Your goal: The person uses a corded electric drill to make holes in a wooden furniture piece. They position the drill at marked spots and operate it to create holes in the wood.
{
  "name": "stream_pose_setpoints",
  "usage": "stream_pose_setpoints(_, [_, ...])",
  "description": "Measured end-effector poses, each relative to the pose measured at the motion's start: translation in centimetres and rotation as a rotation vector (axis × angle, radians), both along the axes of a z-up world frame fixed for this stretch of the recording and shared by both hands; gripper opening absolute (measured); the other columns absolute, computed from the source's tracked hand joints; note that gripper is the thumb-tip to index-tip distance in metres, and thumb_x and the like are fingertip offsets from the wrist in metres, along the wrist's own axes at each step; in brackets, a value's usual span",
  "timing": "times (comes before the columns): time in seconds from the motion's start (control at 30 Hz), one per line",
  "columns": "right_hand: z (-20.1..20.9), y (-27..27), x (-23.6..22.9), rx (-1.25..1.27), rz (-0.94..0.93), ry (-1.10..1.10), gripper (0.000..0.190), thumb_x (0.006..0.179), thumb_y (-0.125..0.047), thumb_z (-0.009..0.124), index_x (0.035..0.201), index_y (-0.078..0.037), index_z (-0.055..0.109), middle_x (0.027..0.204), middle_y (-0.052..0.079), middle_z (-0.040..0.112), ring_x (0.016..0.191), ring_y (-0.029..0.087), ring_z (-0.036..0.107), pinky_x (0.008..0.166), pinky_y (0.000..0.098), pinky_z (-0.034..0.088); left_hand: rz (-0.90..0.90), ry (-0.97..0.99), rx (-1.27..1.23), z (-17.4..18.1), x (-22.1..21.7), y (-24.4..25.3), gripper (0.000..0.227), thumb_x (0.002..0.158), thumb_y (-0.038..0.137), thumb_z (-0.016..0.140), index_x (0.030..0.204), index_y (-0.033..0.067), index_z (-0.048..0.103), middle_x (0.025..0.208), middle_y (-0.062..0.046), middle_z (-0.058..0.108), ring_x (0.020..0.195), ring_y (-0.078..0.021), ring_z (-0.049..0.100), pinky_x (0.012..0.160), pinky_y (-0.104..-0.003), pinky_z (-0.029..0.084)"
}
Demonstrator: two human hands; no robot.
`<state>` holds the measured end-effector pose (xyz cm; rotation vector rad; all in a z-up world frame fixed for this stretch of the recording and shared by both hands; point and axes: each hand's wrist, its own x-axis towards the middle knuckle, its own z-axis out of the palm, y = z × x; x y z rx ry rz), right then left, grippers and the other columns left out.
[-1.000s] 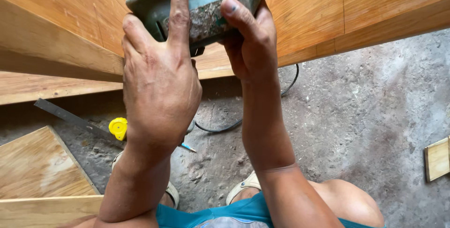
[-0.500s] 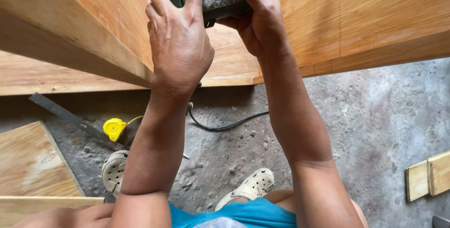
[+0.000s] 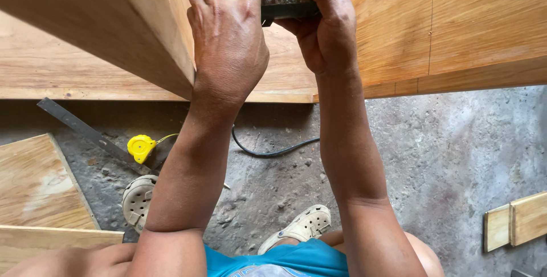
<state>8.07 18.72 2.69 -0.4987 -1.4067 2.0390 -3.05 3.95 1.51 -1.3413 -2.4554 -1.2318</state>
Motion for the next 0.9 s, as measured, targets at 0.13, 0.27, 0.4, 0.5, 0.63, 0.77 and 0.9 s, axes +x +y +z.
stream_pose_setpoints(0.13, [-0.1, 0.4, -0.2, -0.043, 0.008, 0.001, 0.049, 0.103, -0.026, 0.070, 0.133, 0.009, 0.053, 0.120, 0.022, 0.070, 0.108, 0.032, 0.075, 0.093, 0.0496, 0.068, -0.017, -0.047, -0.005, -0.3, -0.1, 0.2, 0.076, 0.085, -0.006, 0.068, 0.154, 0.0187, 0.046, 0.135, -0.031, 0.039, 0.122, -0.0449, 0.047, 0.102, -0.058, 0.046])
stream_pose_setpoints(0.27, [0.1, 0.8, -0.1, -0.059, 0.004, 0.013, 0.048, 0.103, -0.025, 0.069, 0.134, 0.008, 0.053, 0.121, 0.021, 0.069, 0.108, 0.032, 0.075, 0.094, 0.0510, 0.068, -0.029, -0.061, 0.016, -0.6, -0.1, 0.9, 0.078, 0.083, -0.009, 0.067, 0.154, 0.0170, 0.046, 0.135, -0.031, 0.036, 0.122, -0.0437, 0.046, 0.101, -0.058, 0.046])
stream_pose_setpoints(0.4, [0.2, 0.9, 0.1, -0.046, 0.005, 0.002, 0.049, 0.102, -0.025, 0.069, 0.134, 0.008, 0.052, 0.122, 0.022, 0.069, 0.110, 0.033, 0.075, 0.096, 0.0511, 0.067, -0.027, -0.041, 0.048, -0.9, 0.0, 1.4, 0.079, 0.082, -0.008, 0.067, 0.154, 0.0153, 0.046, 0.134, -0.032, 0.036, 0.121, -0.0439, 0.046, 0.100, -0.059, 0.045])
stream_pose_setpoints(0.5, [0.1, 1.1, 0.4, -0.059, -0.004, 0.001, 0.050, 0.102, -0.025, 0.070, 0.134, 0.008, 0.052, 0.122, 0.022, 0.069, 0.110, 0.033, 0.075, 0.097, 0.0513, 0.067, -0.038, -0.050, 0.042, -0.9, 0.1, 1.4, 0.078, 0.084, -0.008, 0.067, 0.155, 0.0164, 0.046, 0.134, -0.031, 0.036, 0.122, -0.0436, 0.046, 0.100, -0.060, 0.045])
stream_pose_setpoints(0.63, [-0.4, 1.4, 0.4, -0.075, -0.006, 0.005, 0.050, 0.102, -0.026, 0.070, 0.133, 0.008, 0.052, 0.120, 0.021, 0.069, 0.109, 0.032, 0.075, 0.096, 0.0517, 0.068, -0.050, -0.066, 0.024, -1.0, 0.3, 1.2, 0.078, 0.085, -0.009, 0.066, 0.155, 0.0167, 0.046, 0.133, -0.031, 0.037, 0.122, -0.0444, 0.046, 0.102, -0.060, 0.045])
stream_pose_setpoints(0.77, [-0.7, 1.5, 0.6, -0.044, -0.006, 0.009, 0.050, 0.103, -0.027, 0.071, 0.133, 0.008, 0.052, 0.120, 0.021, 0.069, 0.108, 0.032, 0.075, 0.093, 0.0510, 0.068, -0.040, -0.046, 0.026, -1.1, 0.3, 1.3, 0.078, 0.083, -0.009, 0.066, 0.153, 0.0170, 0.047, 0.134, -0.031, 0.037, 0.121, -0.0443, 0.045, 0.101, -0.060, 0.045])
stream_pose_setpoints(0.9, [-0.8, 1.6, 0.7, -0.038, -0.013, -0.001, 0.053, 0.101, -0.027, 0.073, 0.134, 0.009, 0.052, 0.120, 0.022, 0.070, 0.109, 0.032, 0.075, 0.093, 0.0501, 0.068, -0.042, -0.040, 0.023, -1.2, 0.3, 1.5, 0.080, 0.082, -0.010, 0.065, 0.155, 0.0149, 0.045, 0.132, -0.033, 0.036, 0.120, -0.0443, 0.045, 0.099, -0.060, 0.045])
